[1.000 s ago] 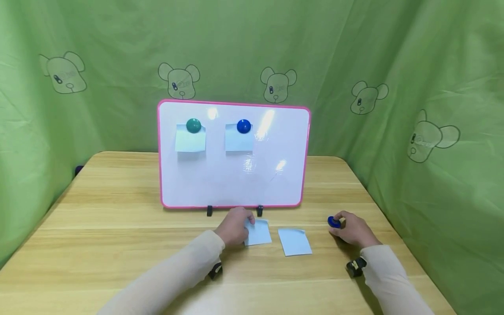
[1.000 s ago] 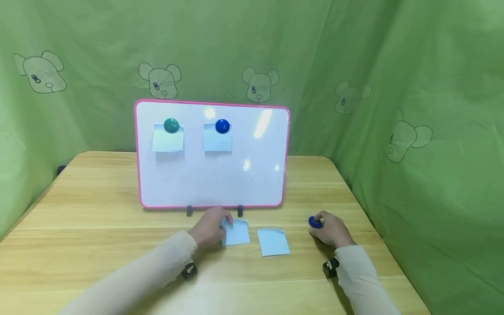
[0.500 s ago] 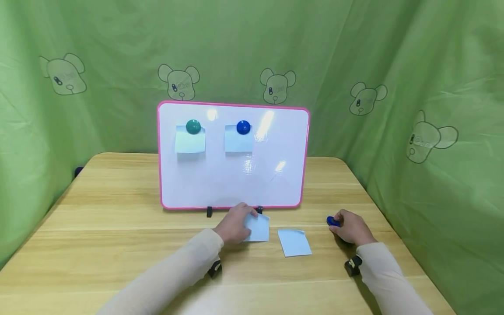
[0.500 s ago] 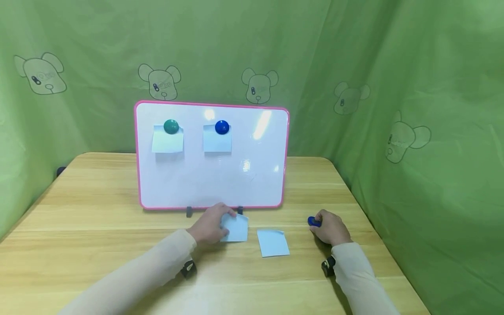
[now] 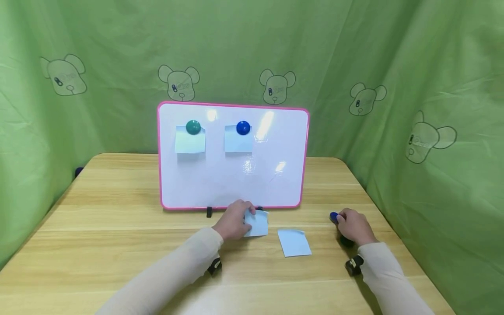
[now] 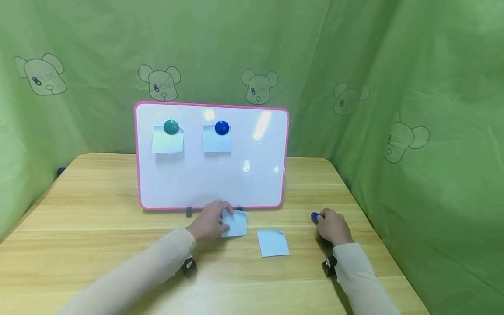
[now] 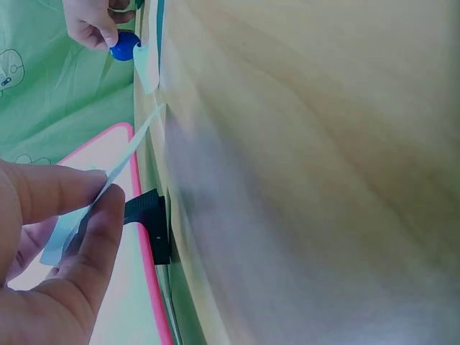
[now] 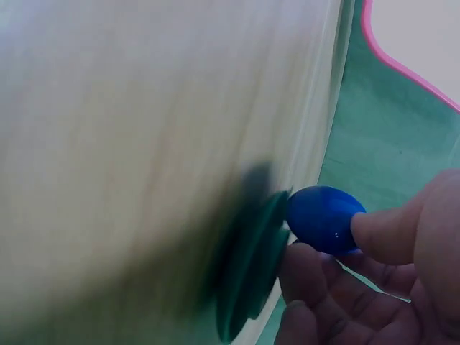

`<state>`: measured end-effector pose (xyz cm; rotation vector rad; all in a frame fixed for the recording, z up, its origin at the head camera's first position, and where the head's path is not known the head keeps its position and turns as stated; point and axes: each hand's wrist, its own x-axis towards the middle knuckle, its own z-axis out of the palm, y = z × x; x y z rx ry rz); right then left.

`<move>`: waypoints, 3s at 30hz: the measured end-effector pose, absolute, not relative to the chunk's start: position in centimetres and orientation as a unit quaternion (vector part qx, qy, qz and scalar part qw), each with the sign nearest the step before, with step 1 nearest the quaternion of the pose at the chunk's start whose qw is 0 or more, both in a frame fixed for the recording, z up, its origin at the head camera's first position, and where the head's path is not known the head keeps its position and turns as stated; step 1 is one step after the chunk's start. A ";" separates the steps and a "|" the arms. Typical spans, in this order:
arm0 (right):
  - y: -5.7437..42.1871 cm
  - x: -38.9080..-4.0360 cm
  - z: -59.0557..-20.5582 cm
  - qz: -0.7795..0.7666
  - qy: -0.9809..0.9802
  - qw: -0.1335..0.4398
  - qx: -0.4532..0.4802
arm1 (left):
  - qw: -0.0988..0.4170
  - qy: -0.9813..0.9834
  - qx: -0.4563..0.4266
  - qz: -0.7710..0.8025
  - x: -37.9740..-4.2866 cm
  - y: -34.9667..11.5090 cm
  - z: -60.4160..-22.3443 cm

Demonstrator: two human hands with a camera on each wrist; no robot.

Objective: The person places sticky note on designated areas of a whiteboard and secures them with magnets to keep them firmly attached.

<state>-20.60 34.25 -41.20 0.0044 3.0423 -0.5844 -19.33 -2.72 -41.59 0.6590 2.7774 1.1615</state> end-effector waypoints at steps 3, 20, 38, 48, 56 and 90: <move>34.3 -20.6 -41.2 -0.189 0.982 0.013 0.002 | 0.030 0.900 0.213 0.378 -19.4 -2.7 -41.4; 34.3 -20.4 -40.6 -0.236 0.972 0.006 -0.004 | 0.042 0.900 0.203 0.384 -20.0 -2.7 -40.3; 32.8 -20.5 -39.0 -0.294 0.956 -0.017 0.007 | 0.026 0.903 0.206 0.377 -20.9 -2.8 -39.2; 31.7 -21.1 -38.3 -0.305 0.951 -0.052 -0.020 | 0.040 0.907 0.170 0.384 -21.6 -2.2 -38.8; 30.7 -21.4 -37.8 -0.314 0.947 -0.059 -0.022 | 0.029 0.901 0.179 0.394 -22.0 -2.2 -38.2; 27.7 -23.9 -35.1 -0.342 0.931 -0.120 -0.043 | -0.002 0.896 0.144 0.420 -24.2 -0.6 -35.2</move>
